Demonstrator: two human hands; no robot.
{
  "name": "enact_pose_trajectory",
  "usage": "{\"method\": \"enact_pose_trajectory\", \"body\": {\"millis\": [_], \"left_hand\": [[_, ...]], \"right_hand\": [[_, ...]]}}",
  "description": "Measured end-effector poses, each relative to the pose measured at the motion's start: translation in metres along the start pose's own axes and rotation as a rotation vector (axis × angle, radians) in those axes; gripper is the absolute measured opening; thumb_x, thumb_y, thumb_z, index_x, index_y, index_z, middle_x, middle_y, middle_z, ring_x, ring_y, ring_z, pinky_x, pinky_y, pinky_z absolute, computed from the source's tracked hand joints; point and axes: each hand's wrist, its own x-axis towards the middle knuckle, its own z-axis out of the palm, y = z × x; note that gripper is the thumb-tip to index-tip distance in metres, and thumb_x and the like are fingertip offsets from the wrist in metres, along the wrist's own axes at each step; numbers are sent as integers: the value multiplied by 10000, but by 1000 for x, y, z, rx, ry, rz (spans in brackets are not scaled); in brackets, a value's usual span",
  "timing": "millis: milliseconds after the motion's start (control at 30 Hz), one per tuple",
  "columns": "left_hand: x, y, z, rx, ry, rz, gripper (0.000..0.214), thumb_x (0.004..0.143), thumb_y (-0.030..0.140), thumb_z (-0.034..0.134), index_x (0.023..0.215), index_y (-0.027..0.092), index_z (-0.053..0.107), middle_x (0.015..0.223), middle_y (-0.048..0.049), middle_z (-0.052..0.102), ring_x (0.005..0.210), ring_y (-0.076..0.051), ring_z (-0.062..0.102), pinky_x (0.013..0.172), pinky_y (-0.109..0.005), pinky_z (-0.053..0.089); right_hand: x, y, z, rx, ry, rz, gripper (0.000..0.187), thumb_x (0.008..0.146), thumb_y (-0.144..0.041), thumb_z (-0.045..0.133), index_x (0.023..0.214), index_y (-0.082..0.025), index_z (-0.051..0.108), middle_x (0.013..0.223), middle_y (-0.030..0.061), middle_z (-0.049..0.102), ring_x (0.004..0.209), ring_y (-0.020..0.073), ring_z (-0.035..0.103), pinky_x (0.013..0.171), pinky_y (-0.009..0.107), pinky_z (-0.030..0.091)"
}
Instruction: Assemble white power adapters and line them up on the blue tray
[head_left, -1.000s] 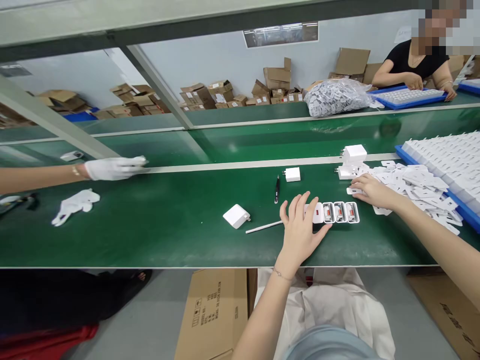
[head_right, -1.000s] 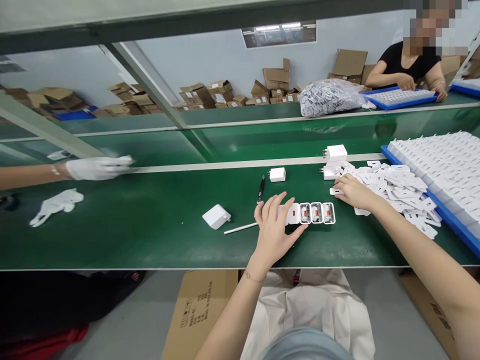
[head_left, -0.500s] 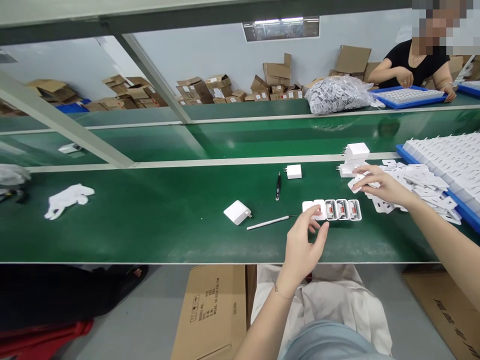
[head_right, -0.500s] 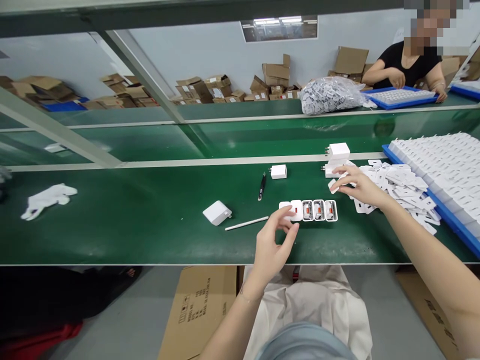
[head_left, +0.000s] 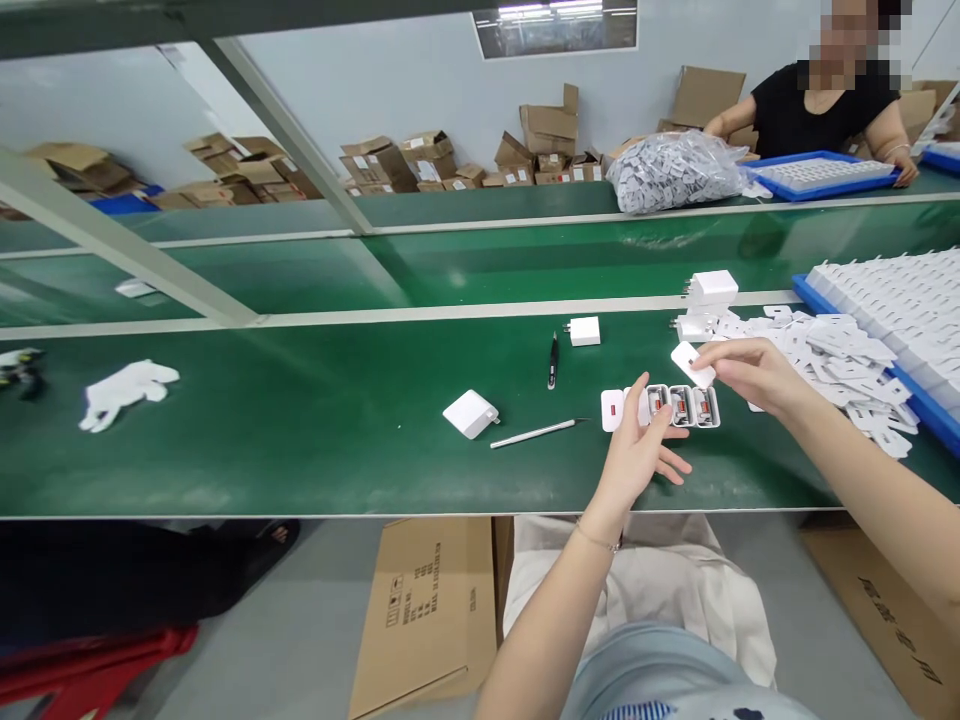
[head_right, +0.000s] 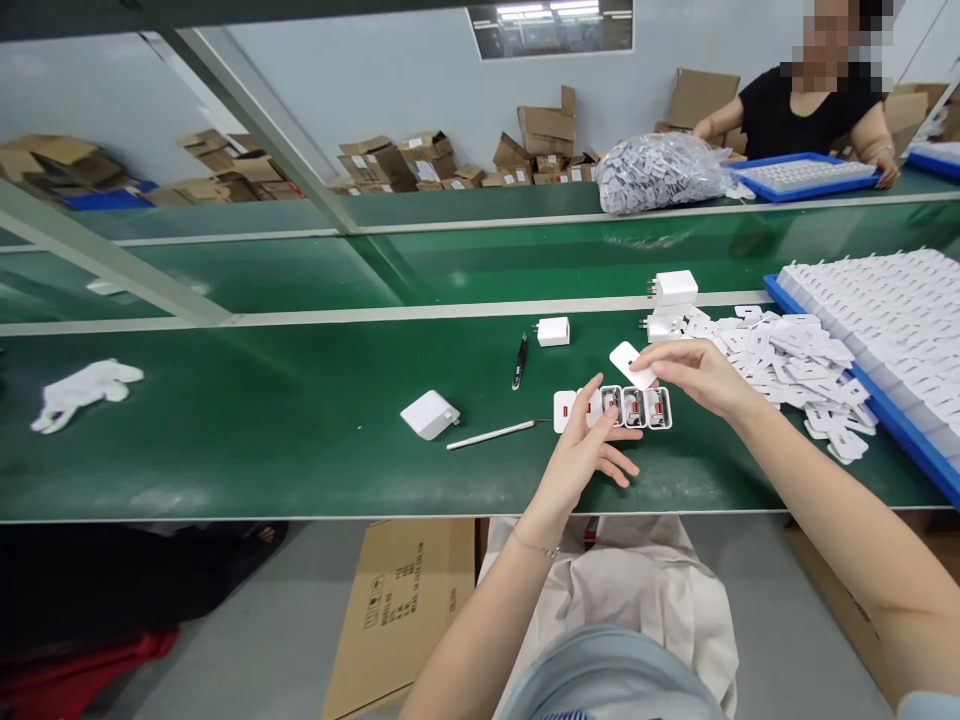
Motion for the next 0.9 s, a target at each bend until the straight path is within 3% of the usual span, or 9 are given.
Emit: {"method": "enact_pose_trajectory", "body": {"millis": [133, 267, 467, 633, 900], "left_hand": [[-2, 1, -4, -31, -28, -5, 672, 949, 351, 538, 1543, 329, 224, 879, -77, 751, 509, -154, 692, 461, -234, 558], [-1, 1, -5, -55, -39, -5, 690, 909, 238, 545, 1533, 302, 256, 879, -79, 758, 536, -160, 705, 487, -237, 565], [2, -4, -7, -31, -18, 7, 764, 818, 151, 542, 1518, 281, 264, 922, -80, 760, 608, -177, 737, 531, -243, 578], [3, -6, -9, -20, -40, 31, 739, 807, 156, 555, 1493, 262, 300, 909, -71, 761, 643, -175, 747, 580, -242, 588], [4, -9, -7, -8, -28, 43, 700, 896, 209, 565, 1522, 290, 265, 903, -61, 752, 650, -170, 749, 574, -243, 594]], "right_hand": [[4, 4, 8, -24, 46, 64, 432, 744, -421, 798, 1119, -236, 689, 788, 9, 694, 674, 137, 632, 633, 281, 538], [5, 3, 16, -48, -9, 50, 314, 752, -437, 783, 844, -194, 606, 801, 28, 687, 716, 151, 652, 628, 270, 526], [2, 3, 24, -244, -87, -78, 247, 865, -368, 667, 1059, -216, 641, 781, 18, 652, 689, 147, 611, 614, 278, 459], [-4, 4, 32, -320, -9, -26, 231, 877, -405, 638, 987, -202, 635, 785, 31, 678, 707, 161, 623, 642, 287, 460], [-7, 8, 37, -451, -71, 17, 218, 897, -416, 579, 924, -200, 590, 755, 28, 691, 659, 162, 595, 589, 281, 424]]}}
